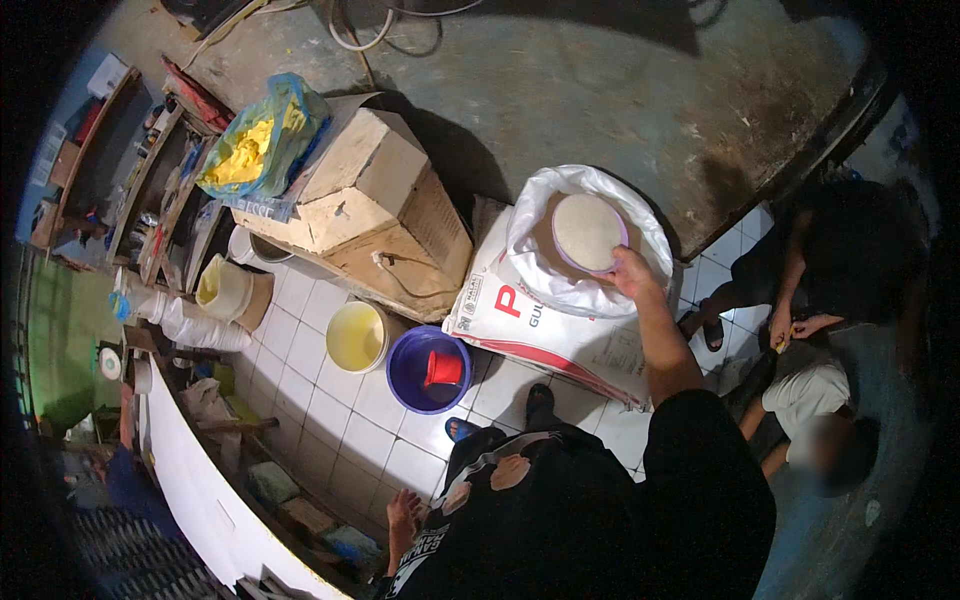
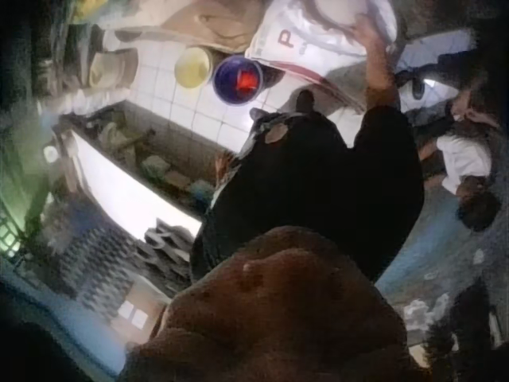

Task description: The person measures out ingredients for baking by scooping powder from large bags into a bowl using a plastic bowl, weighing components on a digital scale, and washing hands in a bucket.

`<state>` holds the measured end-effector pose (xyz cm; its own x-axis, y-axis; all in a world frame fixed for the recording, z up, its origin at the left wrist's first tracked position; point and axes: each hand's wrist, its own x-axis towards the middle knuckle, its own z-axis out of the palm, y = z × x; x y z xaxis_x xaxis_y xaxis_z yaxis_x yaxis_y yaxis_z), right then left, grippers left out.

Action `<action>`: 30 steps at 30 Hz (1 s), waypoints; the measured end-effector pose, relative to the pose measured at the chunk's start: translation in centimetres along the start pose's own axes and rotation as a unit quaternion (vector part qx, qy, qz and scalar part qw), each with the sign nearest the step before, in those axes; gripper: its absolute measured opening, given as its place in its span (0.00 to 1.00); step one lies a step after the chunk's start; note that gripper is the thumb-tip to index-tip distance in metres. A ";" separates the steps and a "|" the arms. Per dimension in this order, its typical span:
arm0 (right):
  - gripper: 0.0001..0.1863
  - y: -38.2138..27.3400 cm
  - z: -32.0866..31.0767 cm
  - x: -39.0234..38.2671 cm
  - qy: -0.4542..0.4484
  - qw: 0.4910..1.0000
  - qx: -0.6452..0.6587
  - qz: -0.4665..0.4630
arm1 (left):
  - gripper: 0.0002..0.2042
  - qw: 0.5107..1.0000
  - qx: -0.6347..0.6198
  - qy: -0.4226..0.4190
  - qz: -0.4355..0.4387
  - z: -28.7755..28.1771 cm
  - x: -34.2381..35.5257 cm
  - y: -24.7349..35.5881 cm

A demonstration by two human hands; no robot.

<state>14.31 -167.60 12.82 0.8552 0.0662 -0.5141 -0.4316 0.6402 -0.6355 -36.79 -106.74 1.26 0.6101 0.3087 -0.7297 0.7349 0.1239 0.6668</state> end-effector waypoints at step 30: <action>0.22 6.6 -1.5 12.5 0.213 0.860 -0.452 -0.106 | 0.15 0.979 -0.107 0.133 -0.112 3.4 -4.9 5.6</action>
<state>21.69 -163.70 1.32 0.8424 -0.3881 -0.3738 -0.4906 -0.2655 -0.8299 -34.61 -110.73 8.06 0.3216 0.4829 -0.8145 0.7447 0.4022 0.5325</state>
